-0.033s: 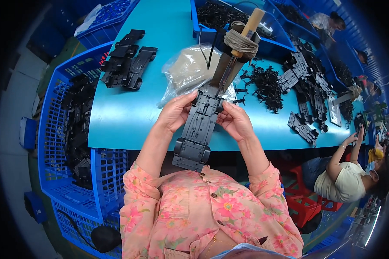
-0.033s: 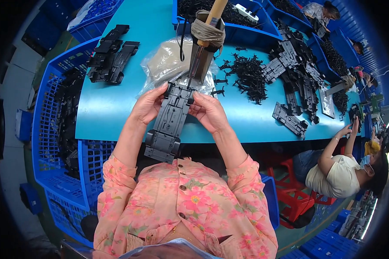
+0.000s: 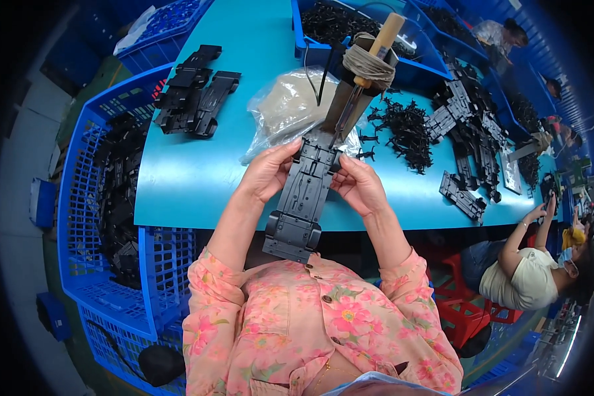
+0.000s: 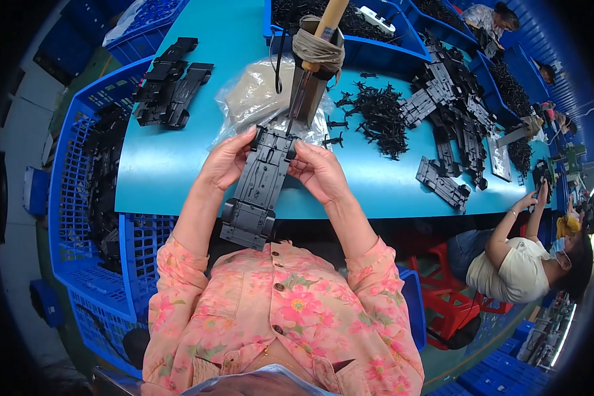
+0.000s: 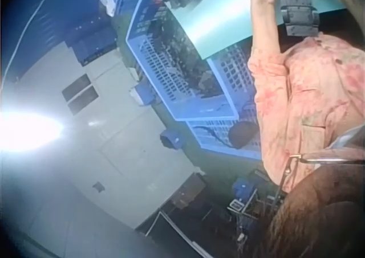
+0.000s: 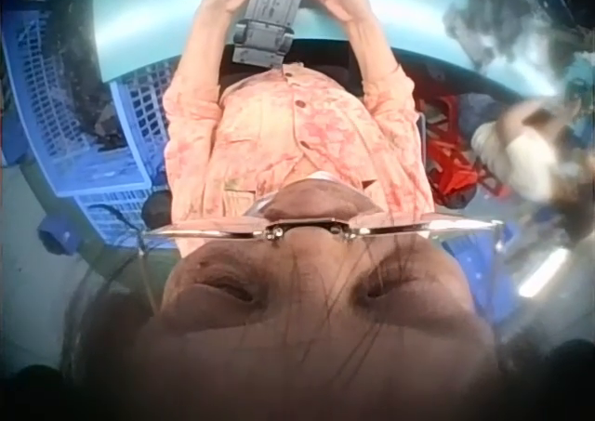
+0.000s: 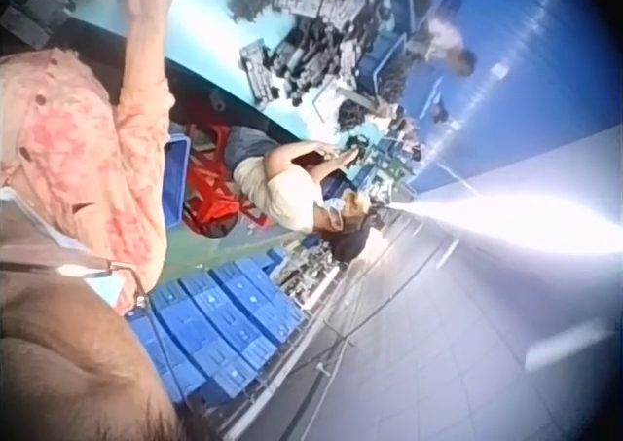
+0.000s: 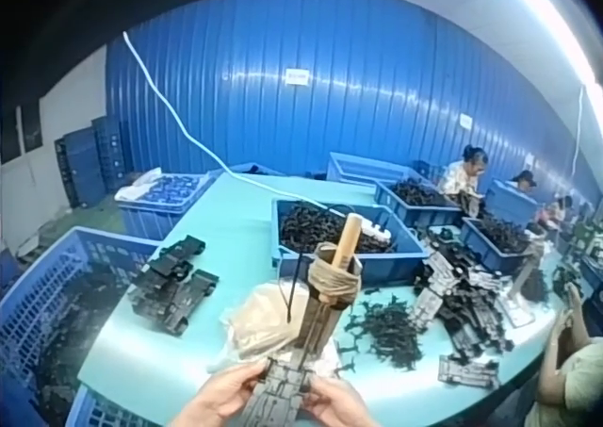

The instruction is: Assembling small black plastic components into a larger base unit on an assembly line.

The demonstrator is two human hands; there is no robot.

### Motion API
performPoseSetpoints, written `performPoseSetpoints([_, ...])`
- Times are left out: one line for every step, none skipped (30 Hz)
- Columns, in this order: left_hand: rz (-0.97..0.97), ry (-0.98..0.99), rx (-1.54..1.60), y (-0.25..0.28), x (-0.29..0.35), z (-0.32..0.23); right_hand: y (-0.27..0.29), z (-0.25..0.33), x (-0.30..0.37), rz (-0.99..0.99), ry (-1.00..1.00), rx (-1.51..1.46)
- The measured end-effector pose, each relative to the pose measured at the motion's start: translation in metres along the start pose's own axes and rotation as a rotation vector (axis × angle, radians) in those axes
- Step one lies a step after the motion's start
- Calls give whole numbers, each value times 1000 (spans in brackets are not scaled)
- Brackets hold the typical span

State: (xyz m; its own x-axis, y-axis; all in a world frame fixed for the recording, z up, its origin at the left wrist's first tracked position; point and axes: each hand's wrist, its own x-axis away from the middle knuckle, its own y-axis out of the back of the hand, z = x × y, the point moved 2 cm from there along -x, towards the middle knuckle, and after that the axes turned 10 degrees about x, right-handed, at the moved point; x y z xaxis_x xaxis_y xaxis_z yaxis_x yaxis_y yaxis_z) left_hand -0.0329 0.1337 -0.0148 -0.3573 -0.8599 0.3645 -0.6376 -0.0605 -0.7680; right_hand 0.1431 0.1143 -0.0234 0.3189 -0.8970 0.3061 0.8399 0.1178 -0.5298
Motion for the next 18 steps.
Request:
performPoseSetpoints([-2, -3, 2, 1, 0, 0, -2, 1, 1, -28, -8, -18])
performPoseSetpoints([1, -4, 3, 2, 0, 0, -2, 1, 0, -27, -8, -16])
performPoseSetpoints([4, -5, 3, 2, 0, -1, 0, -1, -1, -25, -9, -17])
performPoseSetpoints([5, -7, 4, 1, 1, -1, 1, -1, -1, -23, -10, -18])
performPoseSetpoints([1, -13, 2, -1, 2, -3, -1, 0, -1, -21, -10, -16])
performPoseSetpoints([-2, -20, 0, -1, 3, -4, -3, 2, 1, -25, -13, -21])
performPoseSetpoints([-2, -22, 1, 0, 2, -4, -4, 3, 2, -30, -15, -27])
performPoseSetpoints([-7, -22, -3, 2, 1, -4, -4, 3, 2, -28, -15, -25])
performPoseSetpoints([-12, -21, -8, 2, 1, -4, -3, 2, 1, -7, -4, -35])
performPoseSetpoints([-11, -23, -6, 1, 2, -4, -2, 3, 1, 14, 7, -44])
performPoseSetpoints([-33, -24, -12, -6, 6, -5, -3, 2, 1, 16, 5, -43])
performPoseSetpoints([-55, -25, -17, -8, 7, -5, -5, 2, 2, -5, 1, -25])
performPoseSetpoints([-57, -26, -15, -4, 5, -5, -5, 2, 2, -26, -3, -8])
performPoseSetpoints([-37, -25, -7, 0, 2, -5, -5, 2, 2, -27, -3, -6])
performPoseSetpoints([-18, -24, 1, 3, 0, -4, -6, 3, 2, -25, 6, 3])
performPoseSetpoints([-17, -23, 2, 5, 0, -3, -6, 3, 2, -23, 15, 11])
performPoseSetpoints([-28, -35, 1, 2, 1, -4, -8, 4, 3, -23, 14, 12])
performPoseSetpoints([-40, -46, 0, 0, 2, -4, -11, 6, 4, -41, 7, 24])
